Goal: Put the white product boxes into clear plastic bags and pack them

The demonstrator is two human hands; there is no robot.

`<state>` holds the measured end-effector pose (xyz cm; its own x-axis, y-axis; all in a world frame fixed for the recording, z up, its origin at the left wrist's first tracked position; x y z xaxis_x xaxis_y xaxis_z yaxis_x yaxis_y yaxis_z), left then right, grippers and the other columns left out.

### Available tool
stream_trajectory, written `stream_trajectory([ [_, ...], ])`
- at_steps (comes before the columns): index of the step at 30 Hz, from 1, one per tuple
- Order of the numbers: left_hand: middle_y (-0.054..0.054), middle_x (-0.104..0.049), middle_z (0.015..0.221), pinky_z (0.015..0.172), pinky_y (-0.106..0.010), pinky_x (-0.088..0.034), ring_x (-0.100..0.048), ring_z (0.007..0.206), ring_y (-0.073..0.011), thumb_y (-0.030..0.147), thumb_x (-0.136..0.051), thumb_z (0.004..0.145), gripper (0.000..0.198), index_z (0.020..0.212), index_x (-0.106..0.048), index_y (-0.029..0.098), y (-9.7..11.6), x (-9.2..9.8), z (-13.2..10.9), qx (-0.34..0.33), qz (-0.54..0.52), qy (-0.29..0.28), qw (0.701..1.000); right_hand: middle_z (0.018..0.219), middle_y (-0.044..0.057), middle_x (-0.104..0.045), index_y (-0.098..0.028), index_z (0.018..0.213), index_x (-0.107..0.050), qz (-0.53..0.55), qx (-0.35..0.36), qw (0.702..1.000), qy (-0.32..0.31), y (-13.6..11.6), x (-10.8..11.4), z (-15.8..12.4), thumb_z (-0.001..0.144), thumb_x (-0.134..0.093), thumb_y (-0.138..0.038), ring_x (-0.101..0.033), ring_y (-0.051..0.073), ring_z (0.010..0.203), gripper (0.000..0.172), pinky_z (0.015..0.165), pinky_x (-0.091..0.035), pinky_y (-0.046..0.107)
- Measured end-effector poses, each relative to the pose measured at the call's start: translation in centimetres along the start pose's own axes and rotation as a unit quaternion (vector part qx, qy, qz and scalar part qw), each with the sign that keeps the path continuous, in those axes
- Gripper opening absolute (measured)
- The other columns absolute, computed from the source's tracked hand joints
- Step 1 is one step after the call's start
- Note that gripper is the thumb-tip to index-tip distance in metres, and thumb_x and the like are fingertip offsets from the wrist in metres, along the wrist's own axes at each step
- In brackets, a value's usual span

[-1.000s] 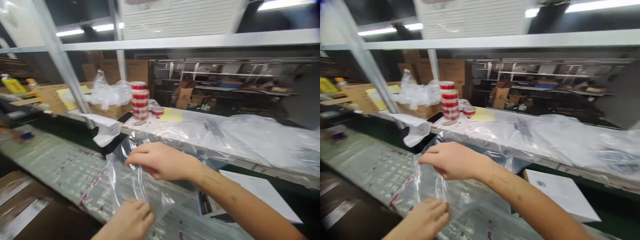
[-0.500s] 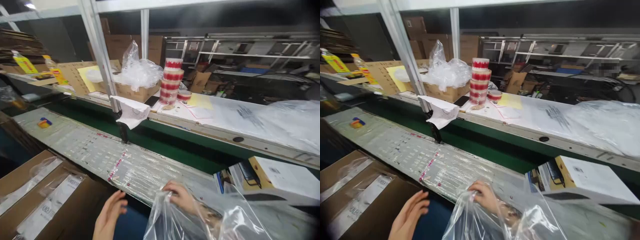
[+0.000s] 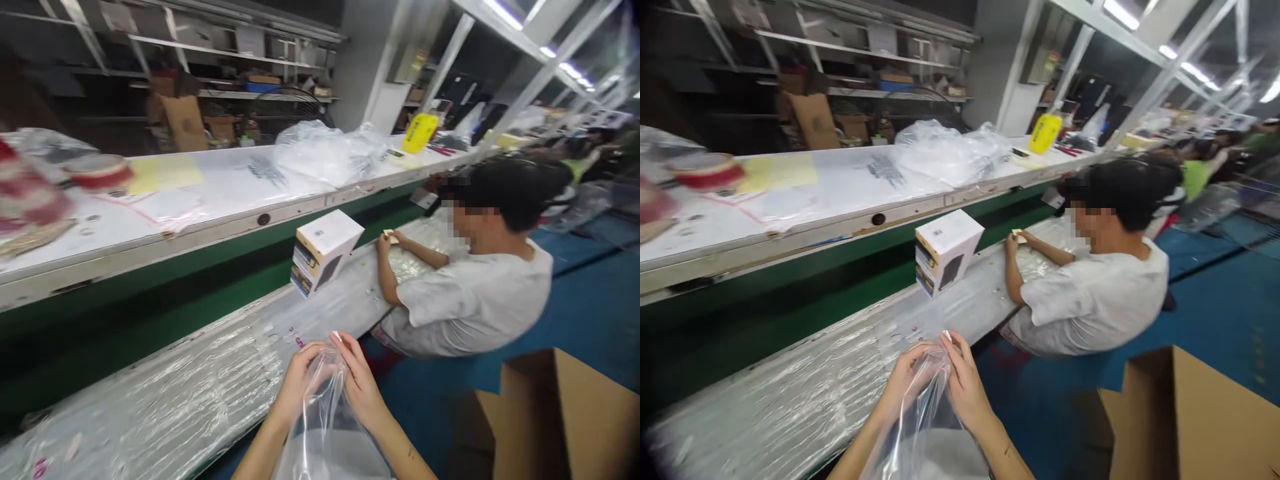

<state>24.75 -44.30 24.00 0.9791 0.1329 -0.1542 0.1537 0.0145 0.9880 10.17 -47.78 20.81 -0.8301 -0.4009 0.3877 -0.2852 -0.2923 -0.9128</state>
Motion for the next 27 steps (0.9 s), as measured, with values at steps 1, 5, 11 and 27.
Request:
stream_trajectory([
  [1, -0.009, -0.074, 0.107, 0.094, -0.034, -0.048, -0.067, 0.099, -0.0253, 0.038, -0.077, 0.079, 0.026, 0.099, -0.081, 0.022, -0.2, -0.8, 0.5, 0.011, -0.015, -0.023, 1.0, 0.156, 0.008, -0.036, -0.033, 0.154, -0.035, -0.011, -0.003, 1.0, 0.006, 0.1, 0.7, -0.1, 0.099, -0.039, -0.023, -0.034, 0.023, 0.146, 0.055, 0.122, -0.03, 0.046],
  [5, -0.009, -0.074, 0.082, 0.077, -0.031, -0.051, -0.066, 0.078, -0.0232, 0.044, -0.083, 0.069, 0.029, 0.077, -0.081, 0.017, -1.3, -2.7, 2.0, 0.087, -0.087, -0.001, 0.992, 0.162, 0.008, -0.027, -0.031, 0.157, -0.026, -0.047, 0.01, 0.998, -0.036, 0.3, 2.7, 0.6, 0.102, -0.034, -0.023, -0.027, 0.022, 0.15, 0.056, 0.123, -0.028, 0.046],
  [11, -0.004, -0.064, 0.06, 0.056, -0.025, -0.039, -0.052, 0.059, -0.0148, 0.044, -0.08, 0.072, 0.03, 0.066, -0.079, 0.015, -0.8, -1.9, 5.0, 0.11, 0.007, 0.028, 0.994, 0.161, 0.008, -0.03, -0.031, 0.149, -0.044, -0.043, 0.054, 0.986, -0.154, 0.0, 6.2, 5.2, 0.104, -0.041, -0.033, -0.035, 0.023, 0.146, 0.045, 0.12, -0.037, 0.044],
  [27, -0.006, -0.076, 0.095, 0.083, -0.027, -0.05, -0.066, 0.088, -0.0195, 0.027, -0.08, 0.072, 0.014, 0.085, -0.08, 0.021, 3.7, -0.3, 11.9, 0.094, 0.024, 0.127, 0.987, 0.149, 0.008, -0.049, -0.031, 0.141, -0.055, 0.096, 0.121, 0.976, -0.156, 1.6, 8.4, 17.1, 0.103, -0.044, -0.033, -0.048, 0.024, 0.137, 0.04, 0.115, -0.044, 0.043],
])
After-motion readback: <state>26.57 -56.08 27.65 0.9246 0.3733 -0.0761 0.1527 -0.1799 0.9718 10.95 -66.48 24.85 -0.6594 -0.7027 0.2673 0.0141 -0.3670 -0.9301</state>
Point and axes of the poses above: each hand's wrist, its own z-axis towards the middle knuckle, its own x-axis out of the back of the hand, y = z × x, the point moved 3 cm from there along z, towards the middle knuckle
